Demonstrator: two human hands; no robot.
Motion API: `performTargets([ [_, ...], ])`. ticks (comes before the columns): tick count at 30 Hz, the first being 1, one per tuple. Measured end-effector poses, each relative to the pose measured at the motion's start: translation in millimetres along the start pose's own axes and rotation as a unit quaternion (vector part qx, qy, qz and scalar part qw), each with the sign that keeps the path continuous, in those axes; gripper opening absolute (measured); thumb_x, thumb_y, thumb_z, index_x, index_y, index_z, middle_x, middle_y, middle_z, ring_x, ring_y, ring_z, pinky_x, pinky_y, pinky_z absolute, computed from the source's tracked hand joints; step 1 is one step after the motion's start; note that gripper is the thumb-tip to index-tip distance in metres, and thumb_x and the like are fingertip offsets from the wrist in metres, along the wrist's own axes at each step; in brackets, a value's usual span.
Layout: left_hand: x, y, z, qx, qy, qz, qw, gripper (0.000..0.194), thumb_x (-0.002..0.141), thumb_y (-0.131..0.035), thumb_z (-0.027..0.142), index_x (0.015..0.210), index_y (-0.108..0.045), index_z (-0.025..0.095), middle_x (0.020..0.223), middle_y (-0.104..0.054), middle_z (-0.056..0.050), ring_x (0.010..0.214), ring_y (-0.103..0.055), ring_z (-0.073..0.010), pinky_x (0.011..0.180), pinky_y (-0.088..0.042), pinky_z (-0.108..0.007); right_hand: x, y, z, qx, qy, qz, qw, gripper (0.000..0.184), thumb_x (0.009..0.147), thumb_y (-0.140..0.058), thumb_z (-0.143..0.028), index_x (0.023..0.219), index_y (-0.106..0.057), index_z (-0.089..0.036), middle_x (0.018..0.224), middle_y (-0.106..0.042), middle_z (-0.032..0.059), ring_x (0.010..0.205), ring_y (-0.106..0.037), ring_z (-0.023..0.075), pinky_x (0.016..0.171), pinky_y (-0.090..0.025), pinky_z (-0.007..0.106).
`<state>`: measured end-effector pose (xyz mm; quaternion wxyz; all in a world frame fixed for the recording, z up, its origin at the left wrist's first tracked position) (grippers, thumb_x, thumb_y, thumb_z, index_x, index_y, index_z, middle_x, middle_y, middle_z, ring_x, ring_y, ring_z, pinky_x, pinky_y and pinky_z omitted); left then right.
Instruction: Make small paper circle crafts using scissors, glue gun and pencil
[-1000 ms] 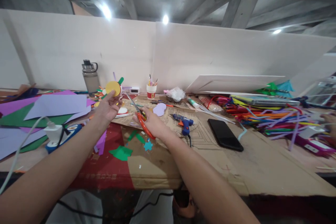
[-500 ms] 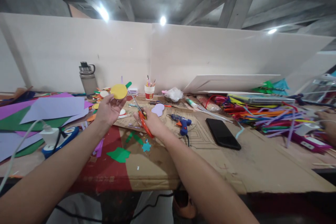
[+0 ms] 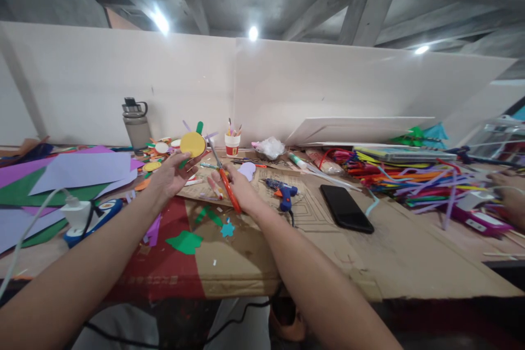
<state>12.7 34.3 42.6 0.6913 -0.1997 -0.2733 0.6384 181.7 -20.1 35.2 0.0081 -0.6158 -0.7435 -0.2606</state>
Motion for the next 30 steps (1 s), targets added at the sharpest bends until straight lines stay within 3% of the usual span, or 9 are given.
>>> performTargets([
  [5,-2.4,-5.9,-4.0,0.019,0.008,-0.033,0.999,0.031,0.062,-0.072,0.008,0.090,-0.063,0.018,0.089,-0.072,-0.004,0.075,-0.071,-0.0177,0.055,-0.050,-0.022,-3.8,-0.2,-7.6,0.015,-0.016,-0.006,1.000,0.040,0.083,-0.053,-0.059,0.096,-0.047,-0.022,0.069,-0.049,-0.0041,0.054,-0.046,0.0089,0.052,-0.040,0.023],
  [12,-5.1,-9.9,-5.7,0.055,0.010,-0.069,0.996,0.037,0.060,-0.076,0.011,0.093,-0.062,0.019,0.089,-0.072,-0.002,0.077,-0.071,-0.0172,0.057,-0.050,-0.022,-0.4,1.8,0.3,0.074,0.000,-0.001,0.997,0.038,0.083,-0.057,-0.055,0.100,-0.050,-0.023,0.067,-0.049,-0.0044,0.056,-0.048,0.0096,0.053,-0.042,0.022],
  [30,-7.0,-13.0,-9.4,0.089,0.024,-0.083,0.992,0.031,0.060,-0.077,0.015,0.084,-0.057,0.017,0.090,-0.071,-0.003,0.076,-0.069,-0.0170,0.060,-0.049,-0.024,3.0,6.4,4.5,0.045,0.015,0.016,0.999,0.038,0.085,-0.054,-0.055,0.104,-0.054,-0.022,0.073,-0.052,-0.0010,0.060,-0.047,0.0110,0.053,-0.041,0.022],
])
Point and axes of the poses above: each hand's wrist, its own x-axis towards the middle knuckle, its own y-axis out of the back of the hand, z = x × y, the point moved 6 cm from there along x, towards the middle knuckle
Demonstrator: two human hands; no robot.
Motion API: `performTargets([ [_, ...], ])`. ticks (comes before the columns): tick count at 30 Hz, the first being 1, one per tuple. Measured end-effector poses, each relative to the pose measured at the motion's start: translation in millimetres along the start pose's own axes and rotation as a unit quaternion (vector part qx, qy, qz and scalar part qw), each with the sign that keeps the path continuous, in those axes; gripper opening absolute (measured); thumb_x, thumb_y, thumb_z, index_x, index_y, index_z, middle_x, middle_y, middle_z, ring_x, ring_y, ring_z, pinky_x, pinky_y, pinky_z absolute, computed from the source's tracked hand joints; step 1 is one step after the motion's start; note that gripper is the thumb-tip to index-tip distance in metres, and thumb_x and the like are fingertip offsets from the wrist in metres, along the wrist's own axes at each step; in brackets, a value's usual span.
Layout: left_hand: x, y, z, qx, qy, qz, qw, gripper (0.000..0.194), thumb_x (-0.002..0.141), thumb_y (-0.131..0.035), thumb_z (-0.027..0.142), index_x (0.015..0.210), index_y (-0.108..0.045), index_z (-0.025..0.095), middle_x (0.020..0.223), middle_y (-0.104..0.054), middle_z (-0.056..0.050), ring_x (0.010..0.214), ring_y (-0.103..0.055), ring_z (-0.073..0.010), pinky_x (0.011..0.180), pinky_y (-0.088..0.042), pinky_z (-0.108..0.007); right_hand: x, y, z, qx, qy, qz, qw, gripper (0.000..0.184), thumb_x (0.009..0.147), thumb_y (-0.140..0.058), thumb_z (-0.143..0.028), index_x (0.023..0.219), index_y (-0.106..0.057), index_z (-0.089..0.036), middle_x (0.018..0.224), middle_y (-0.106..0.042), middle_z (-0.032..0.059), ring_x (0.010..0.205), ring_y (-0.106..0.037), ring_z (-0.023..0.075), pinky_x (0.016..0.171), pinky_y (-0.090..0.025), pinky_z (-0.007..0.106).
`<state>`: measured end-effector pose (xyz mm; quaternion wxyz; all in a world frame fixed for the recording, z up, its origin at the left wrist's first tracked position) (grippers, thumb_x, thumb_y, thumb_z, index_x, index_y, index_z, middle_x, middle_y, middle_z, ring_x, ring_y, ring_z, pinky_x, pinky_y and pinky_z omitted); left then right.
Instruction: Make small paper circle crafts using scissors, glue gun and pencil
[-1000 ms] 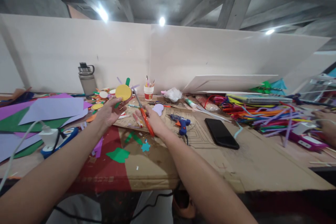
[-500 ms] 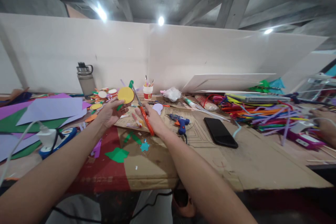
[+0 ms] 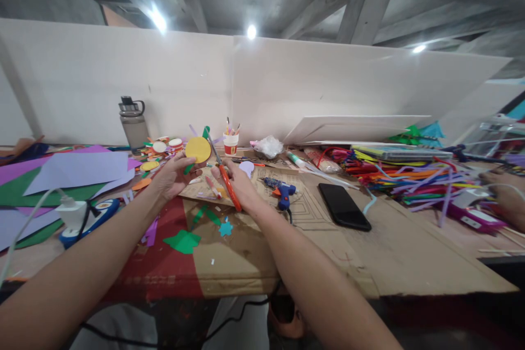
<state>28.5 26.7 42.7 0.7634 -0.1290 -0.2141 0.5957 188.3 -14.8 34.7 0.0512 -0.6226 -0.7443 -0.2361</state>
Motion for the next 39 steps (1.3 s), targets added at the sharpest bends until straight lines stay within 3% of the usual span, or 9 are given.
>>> performTargets([
  [24,-4.1,-5.1,4.1,0.009,0.003,0.001,1.000,0.035,0.057,-0.078,0.014,0.085,-0.058,0.017,0.084,-0.071,-0.002,0.070,-0.068,-0.0145,0.057,-0.048,-0.022,-0.6,4.6,-4.4,-0.049,0.003,0.014,0.999,0.042,0.082,-0.057,-0.054,0.107,-0.057,-0.021,0.075,-0.055,-0.0005,0.063,-0.049,0.0118,0.056,-0.043,0.023],
  [33,-6.1,-9.3,5.0,0.013,0.005,-0.013,1.000,0.039,0.059,-0.077,0.014,0.094,-0.061,0.018,0.082,-0.070,-0.002,0.065,-0.066,-0.0132,0.057,-0.048,-0.022,-1.3,4.3,-4.3,-0.058,-0.005,0.012,0.998,0.037,0.083,-0.057,-0.050,0.107,-0.057,-0.022,0.083,-0.057,0.0016,0.066,-0.050,0.0123,0.056,-0.043,0.023],
  [39,-4.3,-8.8,4.0,0.014,0.003,-0.022,1.000,0.051,0.059,-0.078,0.014,0.106,-0.061,0.019,0.081,-0.070,-0.002,0.065,-0.065,-0.0131,0.056,-0.048,-0.022,-2.3,3.6,-5.1,-0.055,-0.004,0.006,0.998,0.037,0.082,-0.057,-0.050,0.107,-0.058,-0.022,0.075,-0.053,-0.0010,0.063,-0.047,0.0116,0.055,-0.042,0.022],
])
Point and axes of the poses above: each hand's wrist, its own x-axis towards the middle knuckle, its own y-axis out of the back of the hand, z = x × y, the point moved 6 cm from there along x, towards the middle knuckle
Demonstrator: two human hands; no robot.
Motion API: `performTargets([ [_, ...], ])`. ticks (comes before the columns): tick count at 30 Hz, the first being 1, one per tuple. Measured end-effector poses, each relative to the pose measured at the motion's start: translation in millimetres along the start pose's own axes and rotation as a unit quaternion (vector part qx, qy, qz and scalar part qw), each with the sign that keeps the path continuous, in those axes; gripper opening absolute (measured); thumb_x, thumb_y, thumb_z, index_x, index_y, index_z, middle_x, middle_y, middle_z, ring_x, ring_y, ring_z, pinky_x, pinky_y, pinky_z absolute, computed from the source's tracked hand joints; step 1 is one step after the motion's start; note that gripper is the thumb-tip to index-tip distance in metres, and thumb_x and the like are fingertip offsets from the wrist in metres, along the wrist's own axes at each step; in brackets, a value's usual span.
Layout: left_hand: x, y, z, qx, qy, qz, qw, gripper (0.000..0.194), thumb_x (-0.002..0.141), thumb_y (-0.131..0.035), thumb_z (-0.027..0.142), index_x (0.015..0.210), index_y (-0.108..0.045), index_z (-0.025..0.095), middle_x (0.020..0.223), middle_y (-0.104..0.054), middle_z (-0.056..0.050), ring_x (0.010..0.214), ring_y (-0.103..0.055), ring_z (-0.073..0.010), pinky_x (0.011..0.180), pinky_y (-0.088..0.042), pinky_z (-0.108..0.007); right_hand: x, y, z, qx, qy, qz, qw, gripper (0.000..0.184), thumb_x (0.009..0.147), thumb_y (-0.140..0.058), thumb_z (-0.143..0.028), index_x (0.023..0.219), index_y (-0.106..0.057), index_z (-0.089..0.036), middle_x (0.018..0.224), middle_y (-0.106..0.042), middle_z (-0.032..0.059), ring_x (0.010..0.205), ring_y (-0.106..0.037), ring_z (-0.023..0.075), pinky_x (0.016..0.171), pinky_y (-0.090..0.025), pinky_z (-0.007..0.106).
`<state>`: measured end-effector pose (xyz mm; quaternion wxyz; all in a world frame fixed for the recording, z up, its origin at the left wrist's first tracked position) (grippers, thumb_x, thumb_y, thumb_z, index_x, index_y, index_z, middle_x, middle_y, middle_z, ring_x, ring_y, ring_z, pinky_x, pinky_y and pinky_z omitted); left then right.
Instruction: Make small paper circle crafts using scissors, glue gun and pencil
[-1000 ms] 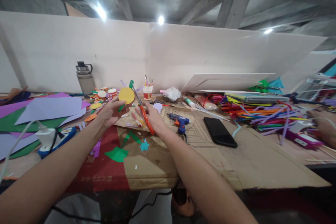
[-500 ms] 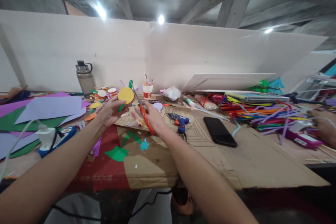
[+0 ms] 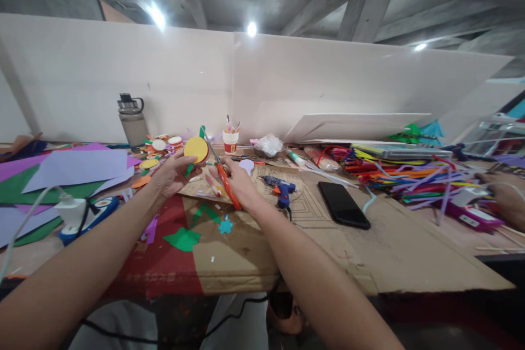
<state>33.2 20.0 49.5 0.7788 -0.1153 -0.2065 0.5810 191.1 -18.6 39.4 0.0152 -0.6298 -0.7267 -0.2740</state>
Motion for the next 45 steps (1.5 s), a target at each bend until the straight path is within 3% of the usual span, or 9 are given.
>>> performTargets([
  [14,0.7,-0.1,0.3,0.001,-0.007,-0.011,1.000,0.054,0.059,-0.078,0.013,0.109,-0.061,0.020,0.081,-0.070,-0.002,0.065,-0.066,-0.0139,0.053,-0.046,-0.021,-2.0,2.0,-8.3,-0.011,0.007,0.023,1.000,0.039,0.080,-0.059,-0.051,0.105,-0.060,-0.021,0.071,-0.056,-0.0002,0.063,-0.049,0.0132,0.059,-0.043,0.025],
  [28,-0.2,-1.6,1.1,0.005,-0.008,-0.015,1.000,0.054,0.058,-0.079,0.014,0.109,-0.061,0.019,0.084,-0.070,-0.003,0.065,-0.066,-0.0140,0.053,-0.045,-0.021,-0.4,1.9,-9.1,-0.056,0.027,0.000,0.998,0.038,0.084,-0.054,-0.051,0.106,-0.058,-0.021,0.072,-0.054,-0.0005,0.062,-0.048,0.0128,0.055,-0.042,0.024],
  [45,0.3,-0.9,-0.2,0.009,-0.005,-0.016,1.000,0.054,0.059,-0.077,0.014,0.109,-0.060,0.019,0.084,-0.070,-0.003,0.066,-0.066,-0.0143,0.053,-0.045,-0.021,-2.7,2.7,-10.9,-0.039,0.023,0.019,0.999,0.037,0.083,-0.055,-0.052,0.104,-0.060,-0.021,0.073,-0.057,-0.0001,0.064,-0.050,0.0140,0.059,-0.042,0.025],
])
Point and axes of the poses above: each hand's wrist, its own x-axis towards the middle knuckle, its own y-axis out of the back of the hand, z = x × y, the point moved 6 cm from there along x, towards the middle knuckle
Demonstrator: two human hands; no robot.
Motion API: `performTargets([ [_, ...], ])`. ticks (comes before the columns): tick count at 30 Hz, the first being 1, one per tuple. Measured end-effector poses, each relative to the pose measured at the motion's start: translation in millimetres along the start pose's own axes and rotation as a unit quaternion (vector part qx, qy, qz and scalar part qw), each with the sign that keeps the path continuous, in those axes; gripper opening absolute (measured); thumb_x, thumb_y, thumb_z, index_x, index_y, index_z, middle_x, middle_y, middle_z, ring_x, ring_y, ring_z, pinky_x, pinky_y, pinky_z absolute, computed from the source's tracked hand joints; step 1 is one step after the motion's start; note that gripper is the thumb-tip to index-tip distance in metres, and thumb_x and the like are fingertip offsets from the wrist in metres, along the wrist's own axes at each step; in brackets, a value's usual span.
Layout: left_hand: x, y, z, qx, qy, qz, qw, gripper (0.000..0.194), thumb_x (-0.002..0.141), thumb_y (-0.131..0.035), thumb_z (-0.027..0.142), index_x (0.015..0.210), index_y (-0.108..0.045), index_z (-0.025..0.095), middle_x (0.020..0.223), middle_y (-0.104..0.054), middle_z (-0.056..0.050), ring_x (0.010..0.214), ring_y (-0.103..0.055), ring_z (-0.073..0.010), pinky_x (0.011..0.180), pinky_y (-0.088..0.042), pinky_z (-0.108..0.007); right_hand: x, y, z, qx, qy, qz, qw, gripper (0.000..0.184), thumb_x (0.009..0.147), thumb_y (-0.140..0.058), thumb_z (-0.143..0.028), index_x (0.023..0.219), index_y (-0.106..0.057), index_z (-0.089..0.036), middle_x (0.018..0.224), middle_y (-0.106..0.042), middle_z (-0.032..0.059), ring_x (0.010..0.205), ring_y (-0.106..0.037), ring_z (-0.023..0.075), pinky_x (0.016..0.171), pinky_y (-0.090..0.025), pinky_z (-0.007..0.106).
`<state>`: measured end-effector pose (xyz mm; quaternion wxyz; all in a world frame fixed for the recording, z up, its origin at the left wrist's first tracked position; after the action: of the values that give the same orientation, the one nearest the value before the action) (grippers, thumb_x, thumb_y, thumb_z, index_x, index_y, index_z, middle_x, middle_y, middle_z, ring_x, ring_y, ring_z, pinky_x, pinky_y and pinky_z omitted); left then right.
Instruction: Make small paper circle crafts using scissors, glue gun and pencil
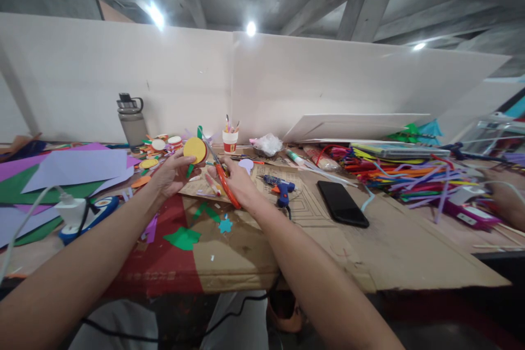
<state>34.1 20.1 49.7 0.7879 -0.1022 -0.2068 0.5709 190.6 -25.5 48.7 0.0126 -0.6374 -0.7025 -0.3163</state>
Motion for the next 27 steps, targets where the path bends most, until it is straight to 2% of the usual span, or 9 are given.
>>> performTargets([
  [10,0.5,2.8,1.1,-0.009,-0.010,0.019,1.000,0.054,0.059,-0.077,0.012,0.109,-0.061,0.020,0.084,-0.071,-0.002,0.068,-0.067,-0.0148,0.055,-0.045,-0.022,1.5,-0.3,5.4,-0.048,0.026,-0.010,0.998,0.039,0.085,-0.055,-0.048,0.113,-0.057,-0.021,0.084,-0.062,0.0020,0.075,-0.054,0.0166,0.072,-0.042,0.029],
  [15,6.6,19.9,4.8,-0.044,-0.045,0.088,0.994,0.046,0.059,-0.074,0.009,0.102,-0.061,0.020,0.081,-0.070,0.001,0.068,-0.068,-0.0140,0.054,-0.045,-0.021,3.1,-2.6,12.8,-0.080,0.022,-0.022,0.996,0.039,0.086,-0.053,-0.050,0.111,-0.057,-0.020,0.086,-0.063,0.0019,0.075,-0.056,0.0171,0.075,-0.043,0.031],
  [19,10.9,36.4,6.7,-0.072,-0.060,0.145,0.985,0.037,0.060,-0.071,0.008,0.094,-0.061,0.018,0.079,-0.070,0.002,0.066,-0.067,-0.0120,0.052,-0.044,-0.019,7.9,-0.8,26.4,-0.135,-0.016,-0.016,0.991,0.039,0.087,-0.050,-0.053,0.105,-0.061,-0.021,0.092,-0.067,0.0043,0.081,-0.061,0.0186,0.075,-0.044,0.030],
  [22,11.2,37.4,8.2,-0.066,-0.062,0.142,0.986,0.035,0.062,-0.070,0.008,0.093,-0.060,0.018,0.079,-0.070,0.002,0.066,-0.068,-0.0123,0.052,-0.045,-0.019,7.7,0.5,39.8,-0.236,-0.084,-0.030,0.968,0.040,0.086,-0.051,-0.052,0.106,-0.064,-0.021,0.096,-0.069,0.0086,0.085,-0.064,0.0213,0.073,-0.045,0.029],
  [27,9.2,23.4,4.8,-0.042,-0.047,0.081,0.995,0.043,0.060,-0.072,0.008,0.100,-0.060,0.018,0.080,-0.070,0.001,0.065,-0.068,-0.0141,0.050,-0.045,-0.020,1.3,1.9,52.2,-0.406,-0.157,-0.068,0.898,0.041,0.083,-0.053,-0.044,0.110,-0.064,-0.017,0.099,-0.070,0.0163,0.087,-0.066,0.0283,0.069,-0.046,0.032],
])
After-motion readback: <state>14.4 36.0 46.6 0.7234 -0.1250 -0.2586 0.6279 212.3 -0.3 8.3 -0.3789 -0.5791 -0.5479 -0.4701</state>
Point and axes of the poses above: each hand's wrist, its own x-axis towards the middle knuckle, its own y-axis out of the back of the hand, z = x × y, the point moved 6 cm from there along x, towards the middle knuckle
